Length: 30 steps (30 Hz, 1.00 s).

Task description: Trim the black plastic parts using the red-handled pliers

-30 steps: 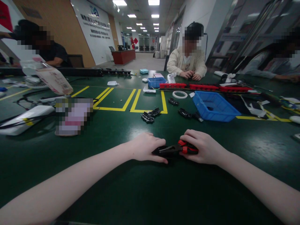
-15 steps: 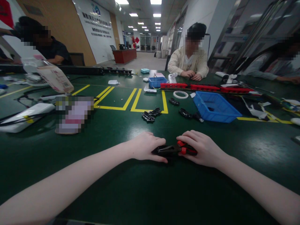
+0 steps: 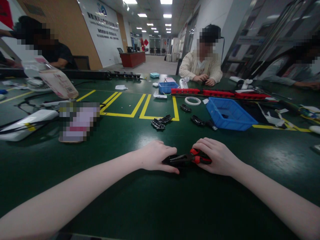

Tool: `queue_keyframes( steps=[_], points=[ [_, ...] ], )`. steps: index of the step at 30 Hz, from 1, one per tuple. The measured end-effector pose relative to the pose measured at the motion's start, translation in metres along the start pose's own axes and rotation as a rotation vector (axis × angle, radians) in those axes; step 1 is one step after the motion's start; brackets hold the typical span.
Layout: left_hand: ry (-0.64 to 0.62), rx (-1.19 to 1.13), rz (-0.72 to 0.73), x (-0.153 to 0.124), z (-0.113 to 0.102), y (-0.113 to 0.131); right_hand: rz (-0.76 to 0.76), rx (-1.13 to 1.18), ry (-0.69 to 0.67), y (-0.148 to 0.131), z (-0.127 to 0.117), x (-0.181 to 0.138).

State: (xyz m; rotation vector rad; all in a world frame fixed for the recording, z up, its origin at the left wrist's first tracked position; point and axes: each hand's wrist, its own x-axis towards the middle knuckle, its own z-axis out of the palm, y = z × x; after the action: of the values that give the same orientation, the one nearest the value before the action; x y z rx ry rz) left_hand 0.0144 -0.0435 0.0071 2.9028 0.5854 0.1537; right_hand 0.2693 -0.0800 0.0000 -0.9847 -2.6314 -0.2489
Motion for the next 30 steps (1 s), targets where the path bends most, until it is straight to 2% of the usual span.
queue_keyframes(
  steps=[10, 30],
  points=[
    [0.004, 0.010, -0.004, 0.000, -0.001, 0.000, 0.063, -0.005, 0.026, -0.011, 0.000, 0.000],
    [0.003, -0.035, -0.008, -0.002, 0.000, -0.002, -0.021, -0.048, 0.108, -0.004, -0.001, -0.001]
  ],
)
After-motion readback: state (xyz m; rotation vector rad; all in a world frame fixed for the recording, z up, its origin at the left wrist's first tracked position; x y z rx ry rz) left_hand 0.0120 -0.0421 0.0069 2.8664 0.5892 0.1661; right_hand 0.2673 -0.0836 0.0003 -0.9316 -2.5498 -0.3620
